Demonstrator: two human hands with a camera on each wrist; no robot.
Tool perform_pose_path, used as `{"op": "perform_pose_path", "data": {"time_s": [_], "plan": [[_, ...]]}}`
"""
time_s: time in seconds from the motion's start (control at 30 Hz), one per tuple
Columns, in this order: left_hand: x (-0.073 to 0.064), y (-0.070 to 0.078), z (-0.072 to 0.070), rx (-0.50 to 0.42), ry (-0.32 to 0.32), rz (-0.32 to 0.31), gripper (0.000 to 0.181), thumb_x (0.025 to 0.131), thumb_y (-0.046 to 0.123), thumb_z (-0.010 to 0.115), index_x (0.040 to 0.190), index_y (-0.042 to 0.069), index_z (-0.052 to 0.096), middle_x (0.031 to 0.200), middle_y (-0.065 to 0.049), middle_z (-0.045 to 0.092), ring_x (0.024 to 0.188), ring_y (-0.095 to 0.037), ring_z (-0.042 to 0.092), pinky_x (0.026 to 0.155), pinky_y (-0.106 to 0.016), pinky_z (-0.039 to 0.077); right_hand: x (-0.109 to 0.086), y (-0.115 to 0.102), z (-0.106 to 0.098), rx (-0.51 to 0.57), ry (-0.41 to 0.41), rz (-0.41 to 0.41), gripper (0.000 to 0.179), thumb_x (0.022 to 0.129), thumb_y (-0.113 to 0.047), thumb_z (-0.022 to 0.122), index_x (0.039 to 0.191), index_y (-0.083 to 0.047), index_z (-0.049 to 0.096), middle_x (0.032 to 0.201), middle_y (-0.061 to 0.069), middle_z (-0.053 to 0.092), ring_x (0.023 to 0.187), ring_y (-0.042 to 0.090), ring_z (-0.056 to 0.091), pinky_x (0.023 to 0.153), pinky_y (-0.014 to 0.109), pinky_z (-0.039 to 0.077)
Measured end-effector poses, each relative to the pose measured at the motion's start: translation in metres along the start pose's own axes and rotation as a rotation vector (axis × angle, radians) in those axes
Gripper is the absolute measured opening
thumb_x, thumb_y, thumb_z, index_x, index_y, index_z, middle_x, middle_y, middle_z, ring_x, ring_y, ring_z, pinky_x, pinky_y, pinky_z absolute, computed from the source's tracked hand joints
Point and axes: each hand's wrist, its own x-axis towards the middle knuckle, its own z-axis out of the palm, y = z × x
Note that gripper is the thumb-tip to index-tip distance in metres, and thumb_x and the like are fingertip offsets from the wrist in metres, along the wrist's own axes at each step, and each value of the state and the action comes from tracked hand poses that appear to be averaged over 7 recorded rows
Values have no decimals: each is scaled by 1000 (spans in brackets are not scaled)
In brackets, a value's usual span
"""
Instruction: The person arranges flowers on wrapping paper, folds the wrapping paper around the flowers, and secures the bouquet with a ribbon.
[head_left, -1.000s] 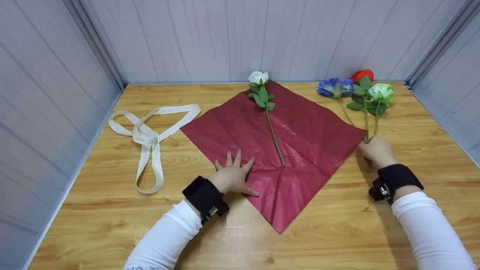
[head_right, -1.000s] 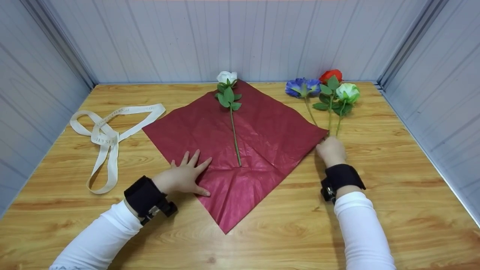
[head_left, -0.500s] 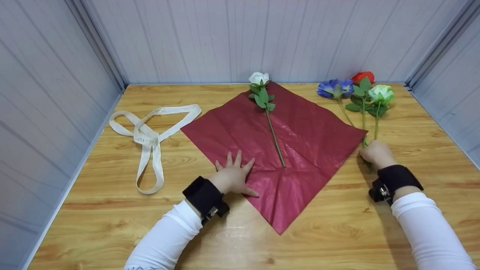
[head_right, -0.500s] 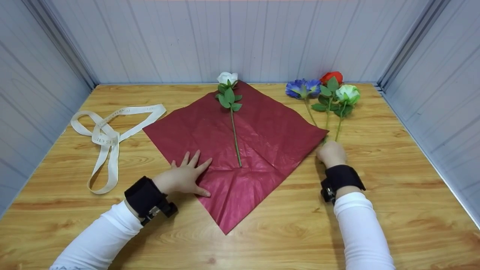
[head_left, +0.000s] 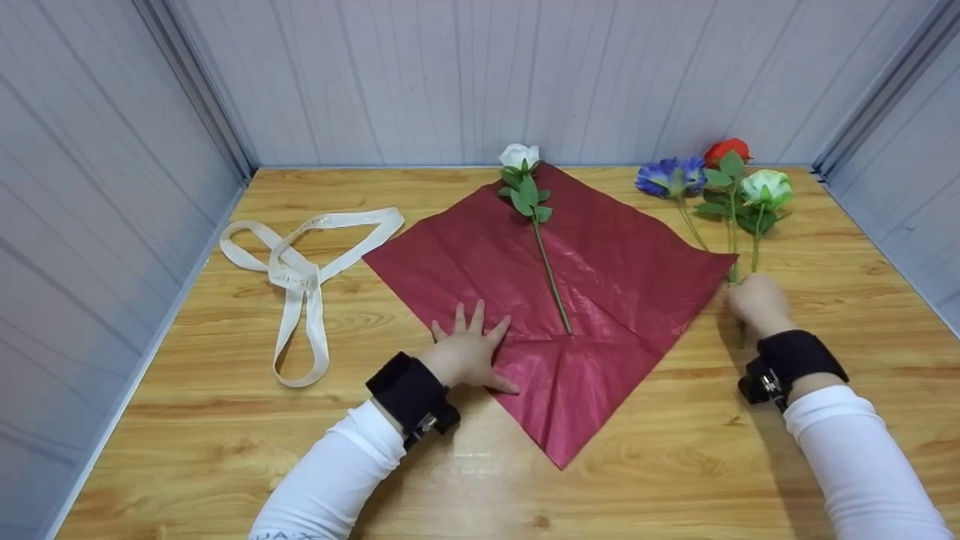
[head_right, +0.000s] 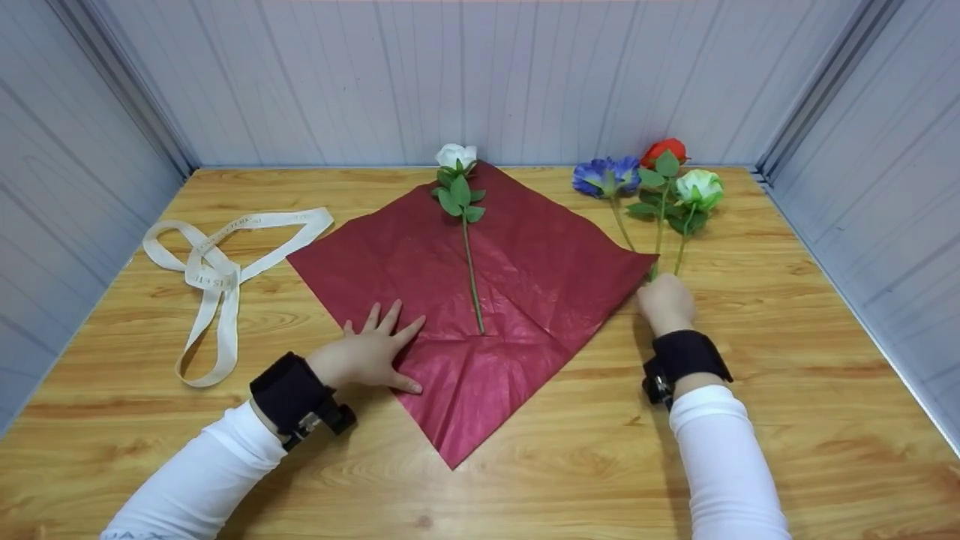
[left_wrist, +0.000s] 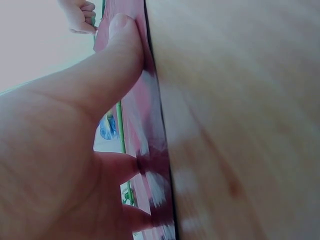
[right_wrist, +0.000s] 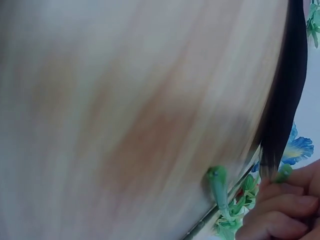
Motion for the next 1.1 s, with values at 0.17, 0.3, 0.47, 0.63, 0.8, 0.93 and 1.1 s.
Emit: {"op": "perform_pose_path", "data": {"time_s": [0.17, 0.3, 0.47, 0.63, 0.8, 0.93, 1.1], "plan": [[0, 1, -1, 2, -7, -5, 108, 77, 62, 75, 160, 25, 17, 164, -21, -3, 146, -48, -7, 106, -75, 5, 2, -3, 2, -1, 41, 23, 35, 97, -15, 38, 77, 8, 56, 99, 39, 59, 89, 50, 59, 75, 53, 49], [0, 1, -1, 10, -14, -11, 109, 77, 63, 75, 160, 26, 16, 164, -20, -4, 146, -47, -7, 107, -74, 5, 3, -8, 3, -4, 83, 28, 34, 96, -13, 36, 76, 7, 55, 100, 39, 59, 89, 51, 59, 76, 54, 50], [-1, 0, 0, 4, -11, -9, 108, 77, 63, 75, 160, 26, 16, 164, -20, -4, 146, -47, -7, 107, -74, 5, 4, -14, 4, 20, 135, 37, 39, 98, -13, 35, 94, 17, 58, 107, 43, 56, 94, 55, 57, 78, 57, 48], [0, 1, -1, -3, -1, -6, 108, 77, 62, 76, 160, 25, 18, 164, -20, -3, 146, -48, -6, 106, -75, 5, 6, -19, 3, 63, 201, 22, 45, 104, -18, 35, 106, 23, 54, 111, 46, 52, 100, 59, 53, 83, 60, 46], [0, 1, -2, 7, 4, -8, 109, 76, 63, 76, 160, 25, 18, 164, -20, -2, 146, -48, -6, 106, -75, 5, 7, -31, 4, 98, 264, 1, 41, 104, -15, 36, 110, 21, 55, 114, 44, 53, 105, 57, 53, 88, 60, 44], [0, 1, -2, 8, -1, -14, 109, 76, 63, 76, 160, 26, 17, 164, -20, -3, 146, -47, -7, 107, -74, 4, 7, -47, 6, 124, 284, -21, 39, 104, -14, 37, 114, 19, 55, 117, 42, 54, 108, 56, 52, 91, 59, 43], [0, 1, 0, 1, -7, -21, 108, 76, 63, 75, 160, 26, 17, 164, -19, -3, 146, -47, -7, 107, -74, 4, 4, -69, 12, 176, 291, -77, 39, 105, -14, 37, 115, 20, 55, 115, 42, 55, 105, 54, 55, 88, 58, 44]]}}
